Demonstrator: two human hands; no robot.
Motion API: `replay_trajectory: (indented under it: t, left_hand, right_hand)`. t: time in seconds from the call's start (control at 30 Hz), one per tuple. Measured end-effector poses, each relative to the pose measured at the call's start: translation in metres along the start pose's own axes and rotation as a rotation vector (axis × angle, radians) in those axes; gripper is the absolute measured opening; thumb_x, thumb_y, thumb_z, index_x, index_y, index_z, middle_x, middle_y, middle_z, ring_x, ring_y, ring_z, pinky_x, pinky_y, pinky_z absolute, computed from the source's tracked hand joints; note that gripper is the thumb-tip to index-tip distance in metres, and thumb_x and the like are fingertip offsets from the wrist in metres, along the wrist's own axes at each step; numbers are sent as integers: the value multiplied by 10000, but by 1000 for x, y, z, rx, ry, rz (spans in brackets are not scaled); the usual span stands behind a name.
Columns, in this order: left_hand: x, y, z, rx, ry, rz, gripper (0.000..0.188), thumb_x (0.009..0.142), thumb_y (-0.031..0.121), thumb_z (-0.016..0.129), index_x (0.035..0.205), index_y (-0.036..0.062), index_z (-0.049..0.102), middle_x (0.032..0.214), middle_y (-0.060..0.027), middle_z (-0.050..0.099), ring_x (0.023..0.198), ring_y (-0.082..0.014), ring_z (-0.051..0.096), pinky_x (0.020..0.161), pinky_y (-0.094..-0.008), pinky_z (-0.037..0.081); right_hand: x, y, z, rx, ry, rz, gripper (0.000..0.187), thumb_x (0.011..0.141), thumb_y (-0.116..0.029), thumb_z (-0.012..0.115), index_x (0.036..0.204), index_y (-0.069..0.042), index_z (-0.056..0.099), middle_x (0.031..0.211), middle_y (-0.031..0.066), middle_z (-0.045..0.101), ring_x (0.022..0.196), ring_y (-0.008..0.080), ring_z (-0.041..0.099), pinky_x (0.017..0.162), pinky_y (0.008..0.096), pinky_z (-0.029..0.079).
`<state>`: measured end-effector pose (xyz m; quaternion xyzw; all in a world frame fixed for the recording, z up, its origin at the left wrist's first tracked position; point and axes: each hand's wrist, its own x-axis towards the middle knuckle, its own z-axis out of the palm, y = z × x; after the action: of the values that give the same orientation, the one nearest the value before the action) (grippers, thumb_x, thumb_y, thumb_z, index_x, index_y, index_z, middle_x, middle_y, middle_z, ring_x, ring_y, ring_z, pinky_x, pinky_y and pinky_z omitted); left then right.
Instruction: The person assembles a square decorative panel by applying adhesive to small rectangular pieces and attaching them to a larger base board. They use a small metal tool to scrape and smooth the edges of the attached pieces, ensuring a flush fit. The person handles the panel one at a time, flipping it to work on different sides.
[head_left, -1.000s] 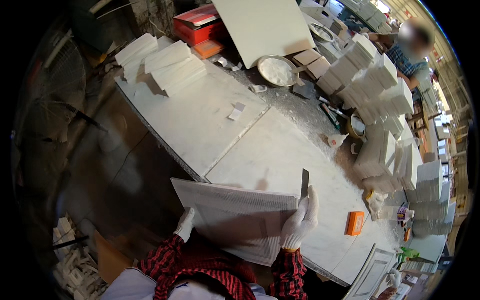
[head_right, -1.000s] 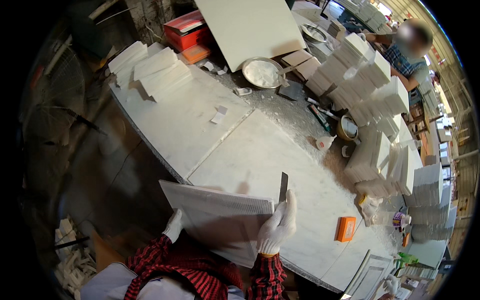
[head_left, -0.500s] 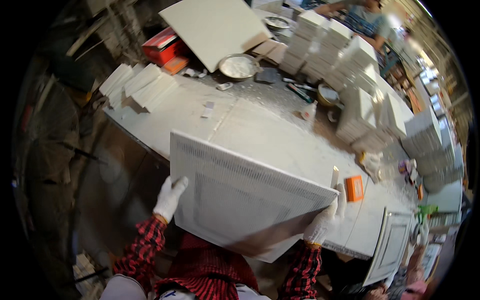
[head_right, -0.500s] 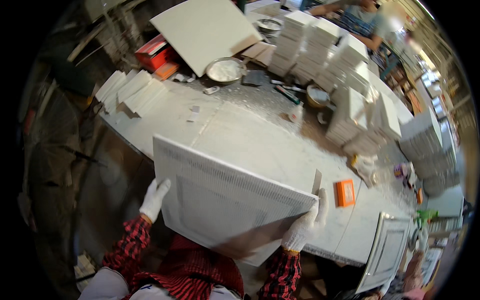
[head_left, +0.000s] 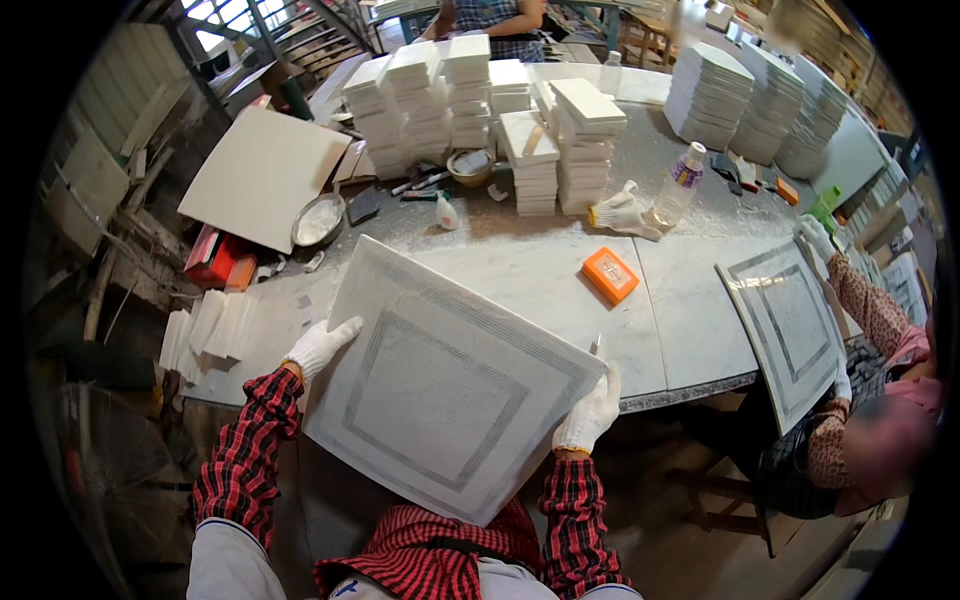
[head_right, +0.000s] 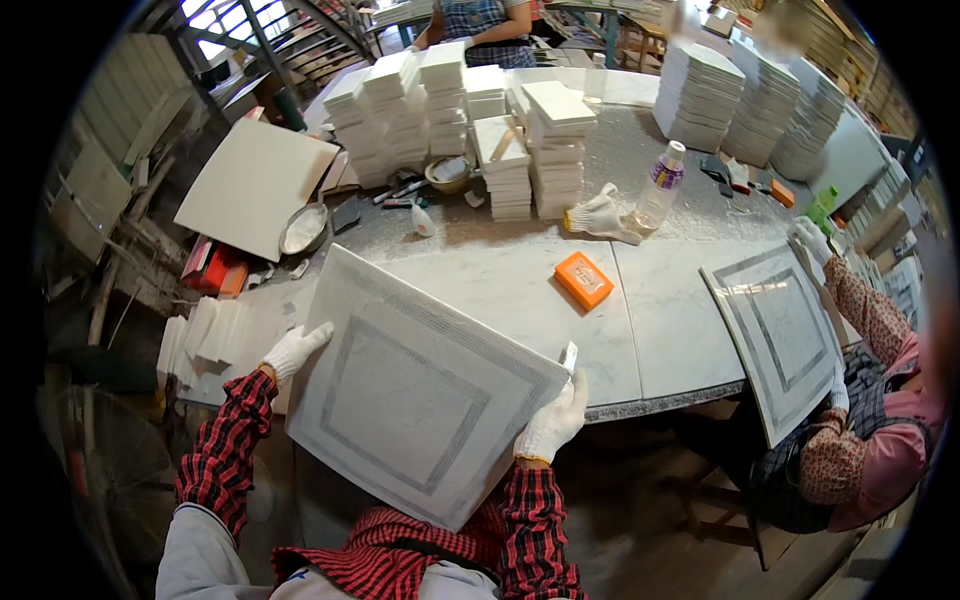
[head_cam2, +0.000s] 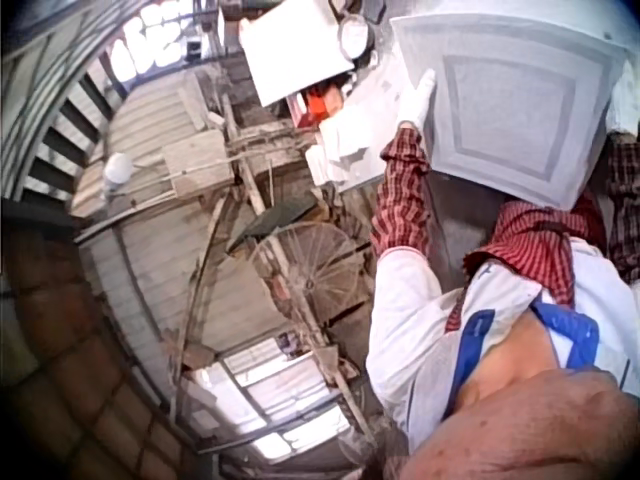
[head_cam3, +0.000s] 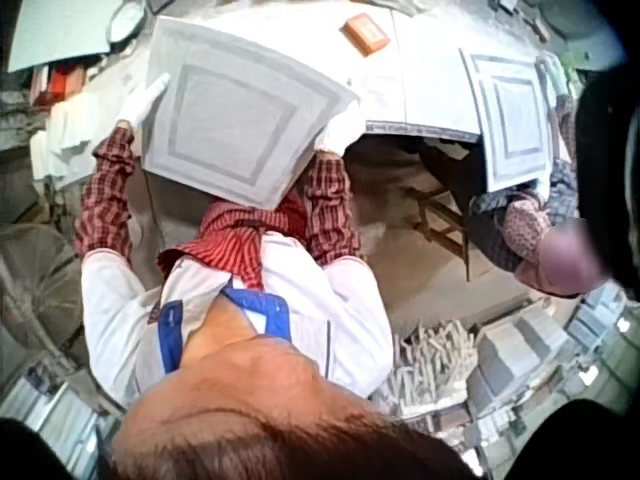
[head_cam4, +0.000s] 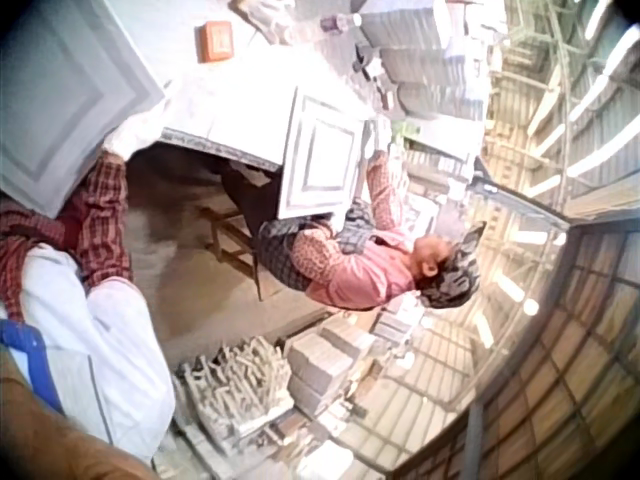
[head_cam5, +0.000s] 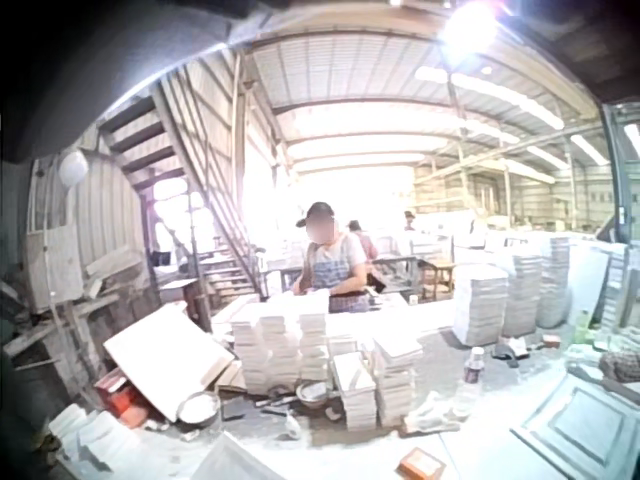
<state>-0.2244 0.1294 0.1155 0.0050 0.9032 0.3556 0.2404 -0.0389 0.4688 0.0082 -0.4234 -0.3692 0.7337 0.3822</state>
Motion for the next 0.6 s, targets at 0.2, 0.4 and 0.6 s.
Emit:
replay_trajectory:
  t: [0.2,0.4,0.6]
  left_hand:
    - [-5,22,8,115,67,-13,891,857,699,597,1259,-97,588,1169,-186,659,1061,-232,607,958,-348,451]
    - [2,0,17,-187,180,3,657,886,496,690,1283,-21,605,1151,-118,691,1025,-194,635,921,-326,476]
    - [10,-13,30,-305,315,74,578,885,451,715,1183,-40,652,1063,-101,712,934,-165,642,855,-311,499]
  right_hand:
    - [9,0,-5,-332,-61,-111,399,1018,-144,466,1336,89,530,1268,169,621,1097,219,608,965,330,474]
    - [13,-29,-7,-427,-366,-66,450,986,-161,486,1342,112,513,1287,172,611,1165,220,578,1016,325,432]
    - [15,-30,-8,-400,-353,-29,441,977,-160,500,1351,72,521,1258,133,621,1137,202,585,986,319,449]
